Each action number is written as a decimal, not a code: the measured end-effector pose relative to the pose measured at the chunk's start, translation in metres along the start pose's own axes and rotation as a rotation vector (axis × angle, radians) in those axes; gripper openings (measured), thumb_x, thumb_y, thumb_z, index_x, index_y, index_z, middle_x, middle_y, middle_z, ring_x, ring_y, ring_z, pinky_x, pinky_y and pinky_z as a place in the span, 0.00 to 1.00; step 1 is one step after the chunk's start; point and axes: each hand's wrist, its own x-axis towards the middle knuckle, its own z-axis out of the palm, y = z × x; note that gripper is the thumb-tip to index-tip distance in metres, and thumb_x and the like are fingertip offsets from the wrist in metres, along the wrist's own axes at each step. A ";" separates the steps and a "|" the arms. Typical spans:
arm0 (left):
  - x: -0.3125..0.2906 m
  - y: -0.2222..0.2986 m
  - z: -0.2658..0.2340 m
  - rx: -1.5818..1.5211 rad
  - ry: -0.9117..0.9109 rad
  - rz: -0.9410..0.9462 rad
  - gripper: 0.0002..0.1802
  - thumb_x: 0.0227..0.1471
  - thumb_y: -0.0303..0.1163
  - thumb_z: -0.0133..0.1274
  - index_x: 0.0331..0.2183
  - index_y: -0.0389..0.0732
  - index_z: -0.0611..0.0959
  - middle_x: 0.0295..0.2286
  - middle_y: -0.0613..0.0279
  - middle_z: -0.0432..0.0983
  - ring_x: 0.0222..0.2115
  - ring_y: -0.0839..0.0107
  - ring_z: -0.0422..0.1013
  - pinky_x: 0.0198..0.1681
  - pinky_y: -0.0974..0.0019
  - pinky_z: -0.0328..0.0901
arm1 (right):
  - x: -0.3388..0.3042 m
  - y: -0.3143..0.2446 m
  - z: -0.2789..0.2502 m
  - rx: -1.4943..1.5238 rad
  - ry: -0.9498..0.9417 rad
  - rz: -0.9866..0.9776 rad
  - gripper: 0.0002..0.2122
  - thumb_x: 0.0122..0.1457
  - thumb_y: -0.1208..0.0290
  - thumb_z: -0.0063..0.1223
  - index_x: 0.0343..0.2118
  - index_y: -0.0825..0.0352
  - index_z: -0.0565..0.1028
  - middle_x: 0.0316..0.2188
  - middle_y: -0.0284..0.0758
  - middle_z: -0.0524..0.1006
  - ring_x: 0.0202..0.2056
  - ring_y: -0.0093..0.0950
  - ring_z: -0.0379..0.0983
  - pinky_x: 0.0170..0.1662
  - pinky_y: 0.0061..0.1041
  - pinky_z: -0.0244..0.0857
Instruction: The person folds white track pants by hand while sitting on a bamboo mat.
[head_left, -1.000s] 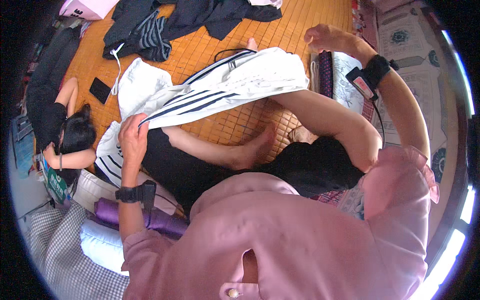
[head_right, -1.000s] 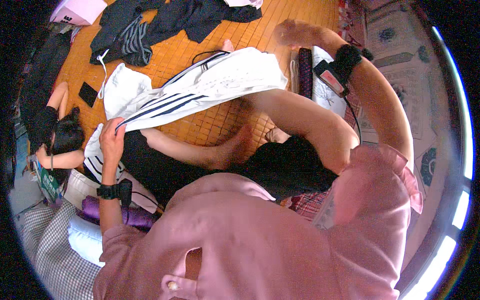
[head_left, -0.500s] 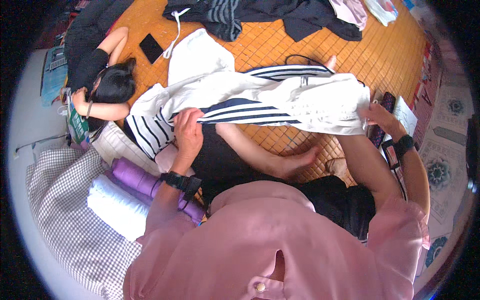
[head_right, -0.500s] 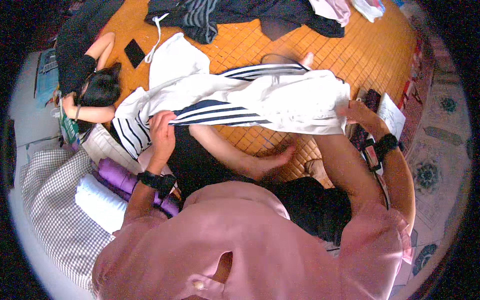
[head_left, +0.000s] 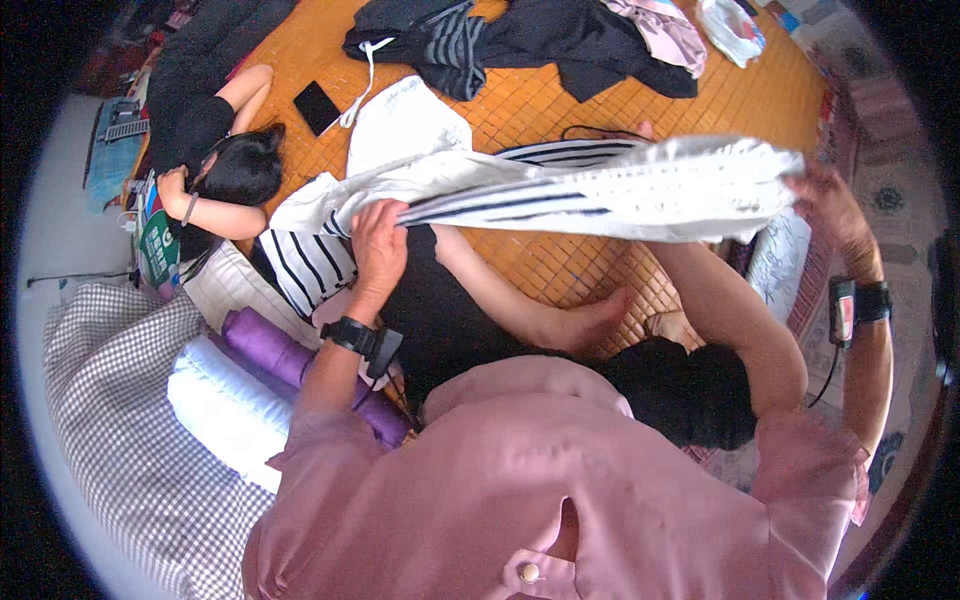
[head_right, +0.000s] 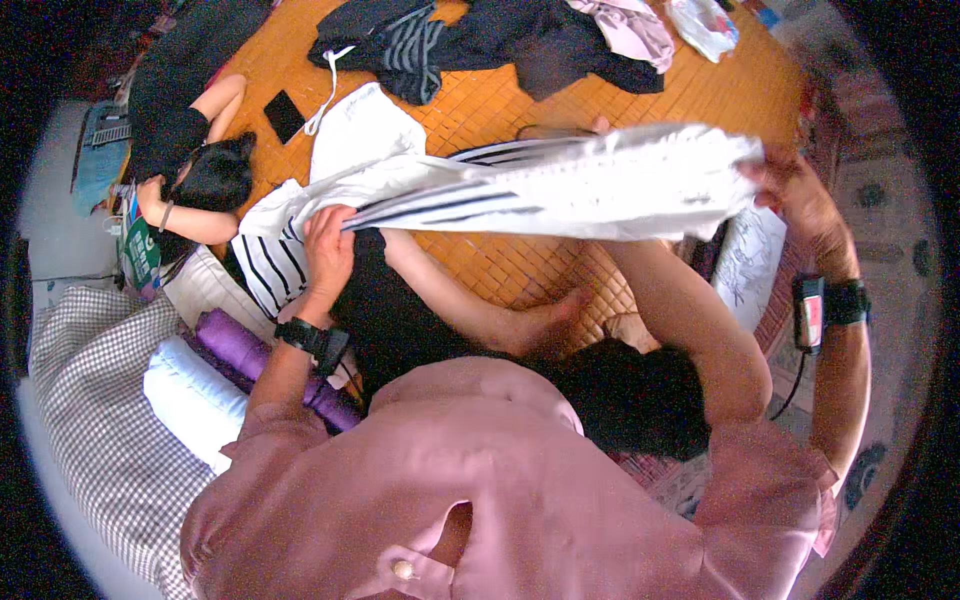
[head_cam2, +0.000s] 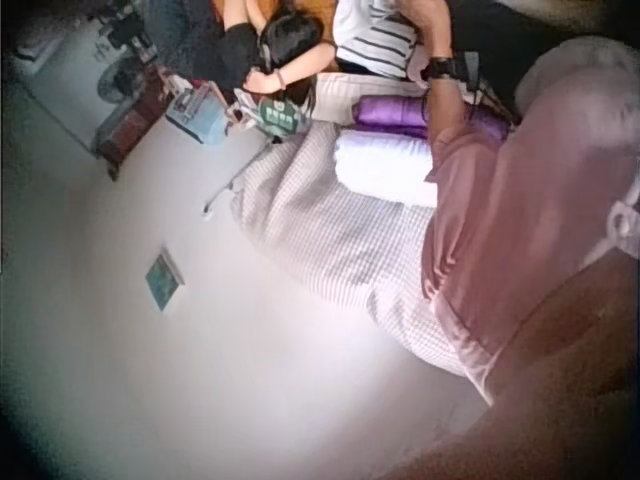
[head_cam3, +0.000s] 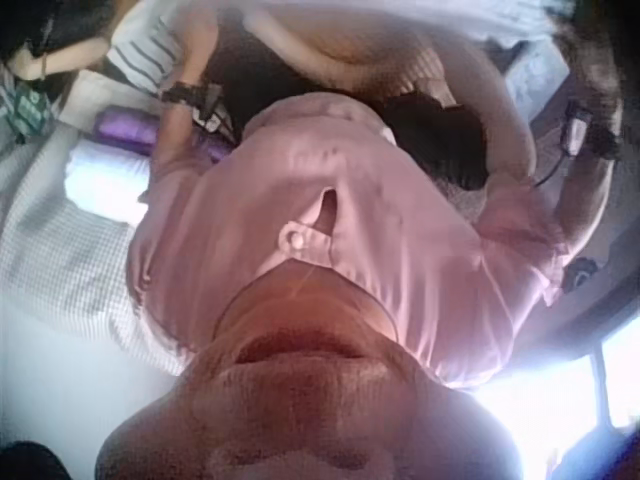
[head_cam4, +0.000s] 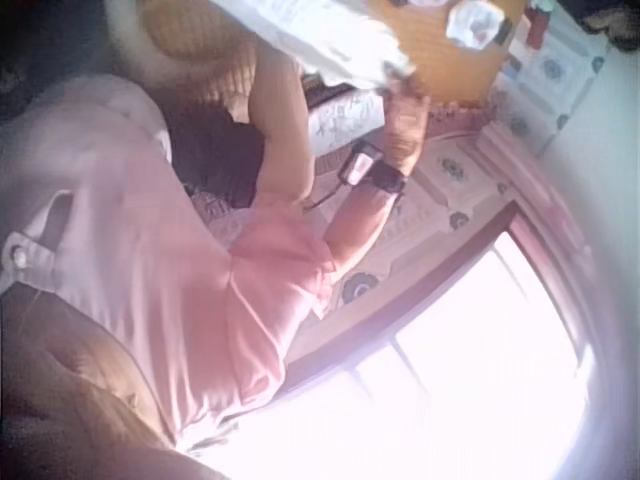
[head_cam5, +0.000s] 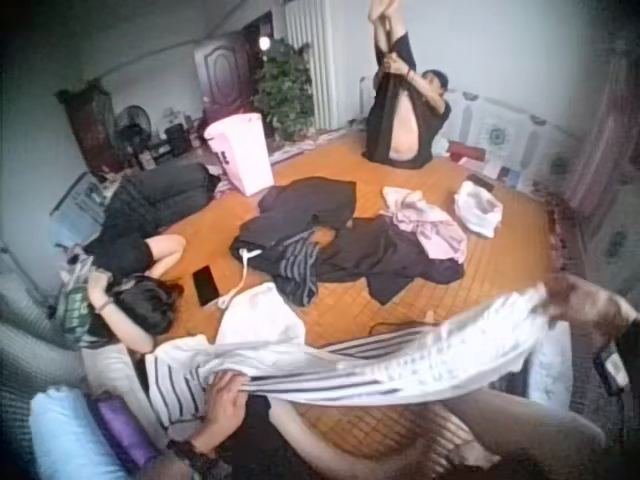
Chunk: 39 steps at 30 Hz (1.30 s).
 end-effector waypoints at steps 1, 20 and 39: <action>0.002 -0.004 -0.003 -0.004 0.007 -0.032 0.15 0.35 0.20 0.46 0.32 0.39 0.74 0.31 0.57 0.70 0.35 0.58 0.65 0.39 0.60 0.57 | -0.011 -0.012 -0.008 -0.071 0.003 -0.046 0.21 0.48 0.61 0.52 0.45 0.64 0.69 0.36 0.30 0.73 0.36 0.19 0.67 0.36 0.18 0.62; -0.039 0.029 -0.084 -0.261 -0.890 0.095 0.11 0.38 0.29 0.50 0.29 0.35 0.76 0.27 0.51 0.74 0.29 0.57 0.70 0.33 0.63 0.64 | -0.123 0.053 0.031 0.169 0.374 0.071 0.14 0.49 0.67 0.49 0.36 0.71 0.71 0.32 0.36 0.73 0.35 0.22 0.69 0.36 0.21 0.63; 0.122 -0.010 0.110 0.125 -0.614 -0.273 0.21 0.47 0.46 0.45 0.34 0.36 0.73 0.38 0.48 0.70 0.37 0.52 0.68 0.39 0.55 0.62 | -0.018 0.103 0.099 0.441 0.203 0.117 0.23 0.53 0.54 0.46 0.44 0.70 0.67 0.39 0.36 0.70 0.41 0.26 0.67 0.40 0.23 0.61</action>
